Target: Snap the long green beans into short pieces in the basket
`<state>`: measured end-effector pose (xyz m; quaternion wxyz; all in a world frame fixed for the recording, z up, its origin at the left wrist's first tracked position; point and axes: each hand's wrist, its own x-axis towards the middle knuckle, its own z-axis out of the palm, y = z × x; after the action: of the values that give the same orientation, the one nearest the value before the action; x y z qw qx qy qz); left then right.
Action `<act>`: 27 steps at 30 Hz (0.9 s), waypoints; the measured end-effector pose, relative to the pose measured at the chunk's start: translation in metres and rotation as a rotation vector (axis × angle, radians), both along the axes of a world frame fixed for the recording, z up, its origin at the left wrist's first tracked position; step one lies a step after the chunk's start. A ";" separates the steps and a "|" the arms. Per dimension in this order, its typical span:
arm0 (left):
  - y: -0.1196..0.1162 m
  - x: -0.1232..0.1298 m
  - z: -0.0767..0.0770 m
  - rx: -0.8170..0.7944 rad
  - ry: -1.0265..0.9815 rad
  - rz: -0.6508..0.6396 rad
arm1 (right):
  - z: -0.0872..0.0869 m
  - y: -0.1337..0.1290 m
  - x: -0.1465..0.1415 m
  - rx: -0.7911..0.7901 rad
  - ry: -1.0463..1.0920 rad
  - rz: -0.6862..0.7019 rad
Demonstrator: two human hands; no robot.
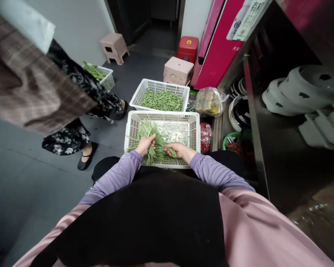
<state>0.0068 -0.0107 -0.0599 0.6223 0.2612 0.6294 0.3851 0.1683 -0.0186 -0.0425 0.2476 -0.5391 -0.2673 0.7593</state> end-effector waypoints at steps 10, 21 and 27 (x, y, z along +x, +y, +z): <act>0.007 -0.001 0.011 0.069 -0.081 -0.044 | 0.061 0.153 0.010 0.352 -0.407 -0.260; 0.001 0.006 0.011 0.124 -0.203 -0.237 | 0.012 0.048 -0.028 0.448 -0.310 -0.079; 0.001 -0.002 0.025 0.017 -0.583 -0.411 | 0.027 0.042 -0.012 0.493 -0.160 -0.028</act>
<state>0.0047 -0.0095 -0.0350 0.8382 0.2666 0.3564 0.3152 0.1564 0.0238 -0.0159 0.3601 -0.5247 -0.4555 0.6225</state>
